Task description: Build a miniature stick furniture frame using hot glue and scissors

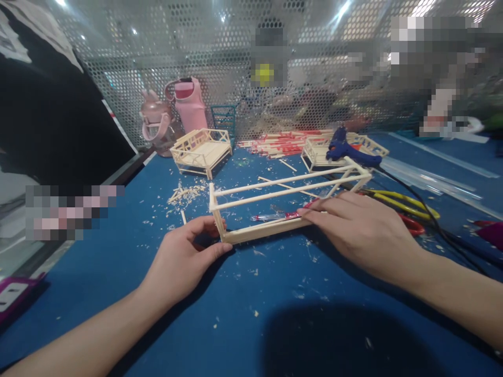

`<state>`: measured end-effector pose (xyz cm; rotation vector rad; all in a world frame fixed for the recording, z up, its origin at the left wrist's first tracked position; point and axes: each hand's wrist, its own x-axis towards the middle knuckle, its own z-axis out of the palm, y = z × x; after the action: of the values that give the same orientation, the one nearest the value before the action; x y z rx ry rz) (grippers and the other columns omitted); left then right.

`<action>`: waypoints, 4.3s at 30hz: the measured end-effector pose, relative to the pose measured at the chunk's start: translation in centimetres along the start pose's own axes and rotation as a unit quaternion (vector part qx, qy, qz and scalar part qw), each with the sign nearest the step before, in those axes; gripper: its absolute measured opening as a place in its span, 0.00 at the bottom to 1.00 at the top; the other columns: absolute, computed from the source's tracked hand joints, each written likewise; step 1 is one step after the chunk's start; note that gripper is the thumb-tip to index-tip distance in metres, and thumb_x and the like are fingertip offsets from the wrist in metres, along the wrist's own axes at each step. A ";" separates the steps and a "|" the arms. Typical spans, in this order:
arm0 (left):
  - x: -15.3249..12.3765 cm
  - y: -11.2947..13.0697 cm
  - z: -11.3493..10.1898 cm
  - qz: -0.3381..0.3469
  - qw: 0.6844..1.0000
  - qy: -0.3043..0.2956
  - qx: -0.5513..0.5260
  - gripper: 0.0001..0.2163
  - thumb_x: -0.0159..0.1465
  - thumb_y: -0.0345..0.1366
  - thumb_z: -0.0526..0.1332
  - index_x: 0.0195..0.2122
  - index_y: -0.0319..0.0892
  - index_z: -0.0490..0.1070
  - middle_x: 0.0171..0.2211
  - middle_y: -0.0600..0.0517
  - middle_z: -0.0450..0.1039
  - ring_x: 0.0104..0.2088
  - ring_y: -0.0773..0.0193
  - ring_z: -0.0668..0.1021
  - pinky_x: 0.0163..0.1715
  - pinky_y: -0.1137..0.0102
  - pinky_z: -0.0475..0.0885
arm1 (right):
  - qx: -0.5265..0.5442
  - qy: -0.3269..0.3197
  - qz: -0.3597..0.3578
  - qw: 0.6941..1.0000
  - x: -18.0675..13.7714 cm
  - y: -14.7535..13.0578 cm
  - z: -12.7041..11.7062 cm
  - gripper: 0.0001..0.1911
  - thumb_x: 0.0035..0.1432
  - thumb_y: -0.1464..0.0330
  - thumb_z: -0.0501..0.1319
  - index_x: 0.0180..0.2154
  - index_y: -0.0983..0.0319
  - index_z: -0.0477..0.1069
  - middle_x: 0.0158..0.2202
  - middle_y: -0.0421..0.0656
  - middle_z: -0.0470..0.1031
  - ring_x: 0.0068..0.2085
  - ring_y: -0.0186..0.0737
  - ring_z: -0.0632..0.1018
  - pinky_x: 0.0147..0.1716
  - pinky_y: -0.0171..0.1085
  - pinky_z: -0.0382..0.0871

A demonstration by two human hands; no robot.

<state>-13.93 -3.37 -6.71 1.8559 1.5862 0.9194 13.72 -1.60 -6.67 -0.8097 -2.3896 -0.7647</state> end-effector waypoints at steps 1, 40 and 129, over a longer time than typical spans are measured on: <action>0.0 0.1 0.0 0.001 1.000 -0.001 -0.002 0.12 0.52 0.41 0.64 0.37 0.45 0.75 0.38 0.51 0.79 0.39 0.58 0.79 0.36 0.66 0.74 | 0.014 0.021 -0.004 1.000 0.0 0.0 -0.3 0.11 0.60 0.77 0.54 0.39 0.66 0.74 0.32 0.48 0.77 0.32 0.42 0.74 0.32 0.39 0.68; -0.3 0.2 0.0 0.007 0.999 -0.009 -0.049 0.10 0.53 0.37 0.66 0.36 0.42 0.74 0.35 0.51 0.79 0.37 0.61 0.79 0.43 0.64 0.73 | -0.036 -0.001 -0.045 0.998 1.9 -2.0 1.3 0.13 0.60 0.74 0.56 0.23 0.62 0.71 0.22 0.42 0.69 0.27 0.39 0.64 0.27 0.39 0.52; 1.8 8.1 5.1 0.031 0.949 -0.128 -0.286 0.28 0.46 0.58 0.64 0.36 0.37 0.77 0.30 0.46 0.80 0.29 0.58 0.79 0.35 0.63 0.74 | 0.708 0.110 0.434 0.546 6.4 -1.5 -1.3 0.18 0.35 0.60 0.71 0.28 0.61 0.70 0.25 0.37 0.74 0.28 0.35 0.73 0.31 0.36 0.68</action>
<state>-4.78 -2.79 -3.50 1.5349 0.9729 0.9889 8.65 -1.02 -2.39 -0.7886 -1.2267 1.2795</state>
